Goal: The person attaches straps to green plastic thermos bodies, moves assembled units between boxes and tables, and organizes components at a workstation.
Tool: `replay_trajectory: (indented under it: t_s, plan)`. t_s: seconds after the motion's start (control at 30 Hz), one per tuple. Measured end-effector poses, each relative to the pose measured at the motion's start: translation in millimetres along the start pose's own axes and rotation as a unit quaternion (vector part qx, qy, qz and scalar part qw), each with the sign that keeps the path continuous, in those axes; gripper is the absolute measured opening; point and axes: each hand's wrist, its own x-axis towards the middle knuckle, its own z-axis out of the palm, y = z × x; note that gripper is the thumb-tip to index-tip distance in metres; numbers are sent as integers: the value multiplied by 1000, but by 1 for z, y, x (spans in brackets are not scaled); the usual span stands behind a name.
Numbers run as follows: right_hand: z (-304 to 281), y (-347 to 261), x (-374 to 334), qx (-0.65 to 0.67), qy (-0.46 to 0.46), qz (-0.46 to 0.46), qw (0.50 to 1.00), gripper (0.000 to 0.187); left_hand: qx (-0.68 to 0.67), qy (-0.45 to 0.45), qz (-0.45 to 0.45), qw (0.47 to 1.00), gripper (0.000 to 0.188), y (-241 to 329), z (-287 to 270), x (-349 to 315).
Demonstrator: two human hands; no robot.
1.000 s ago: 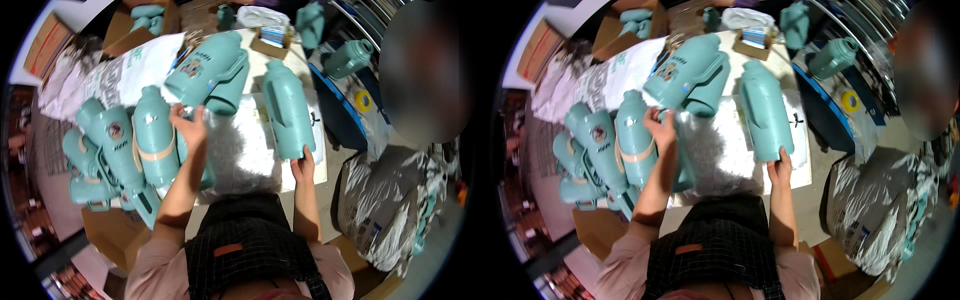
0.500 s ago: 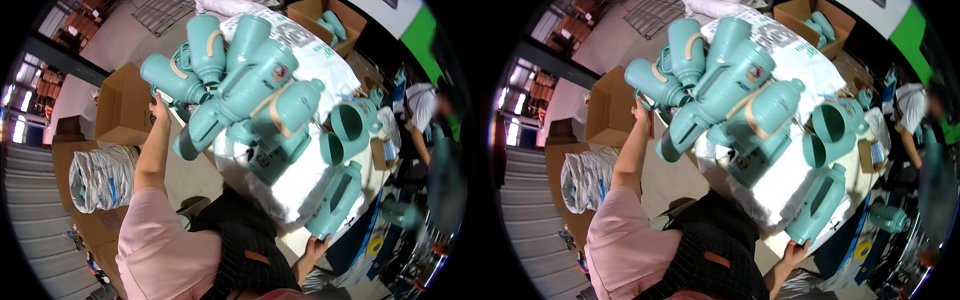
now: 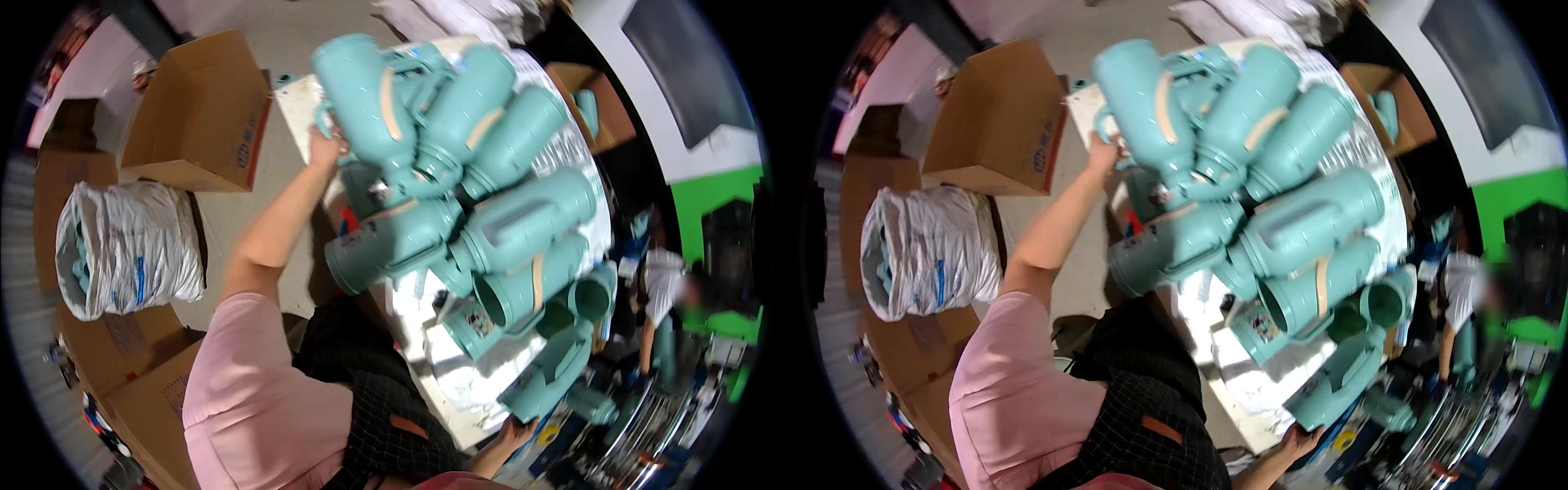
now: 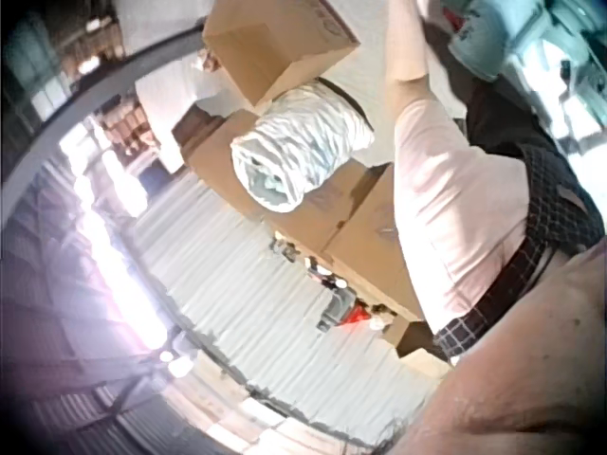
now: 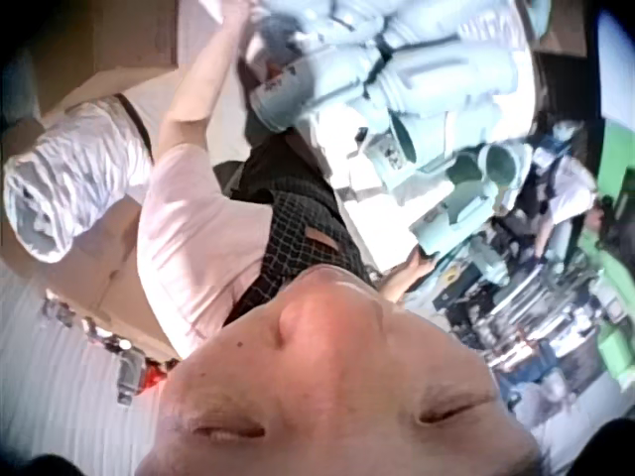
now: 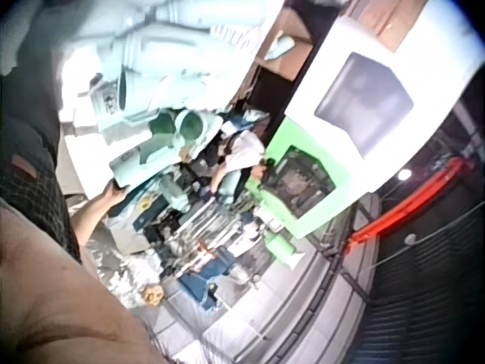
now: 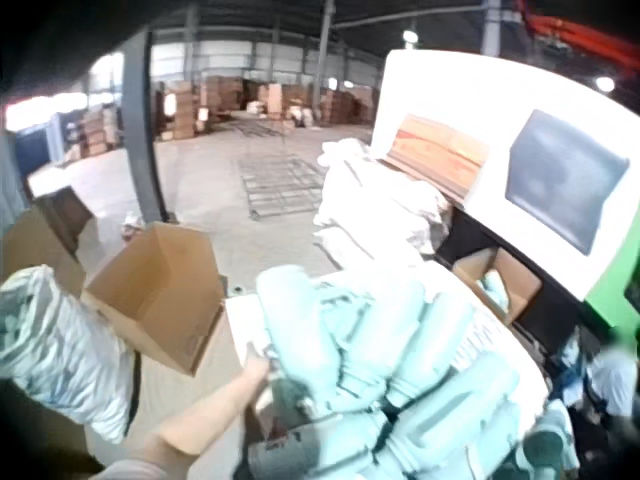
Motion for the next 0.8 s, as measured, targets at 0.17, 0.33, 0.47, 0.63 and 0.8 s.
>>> replay_trajectory:
  t_s: [0.17,0.33,0.47,0.63,0.8]
  plan:
    - [8,-19,-9,-24,-220,47,974,50,-231,-134,-10,964,26,-29,-55,17]
    - [131,8,-42,-52,-211,-29,976,51,-248,63,-131,958,24,9,-152,13]
    - [242,53,-55,-79,-267,-2,961,51,-337,157,-67,926,20,47,-302,100]
    - [365,169,-136,-259,-220,-89,936,64,200,190,-113,955,66,53,-361,199]
    - [426,268,-173,-359,-211,-76,906,69,657,173,-184,710,58,-30,-434,251]
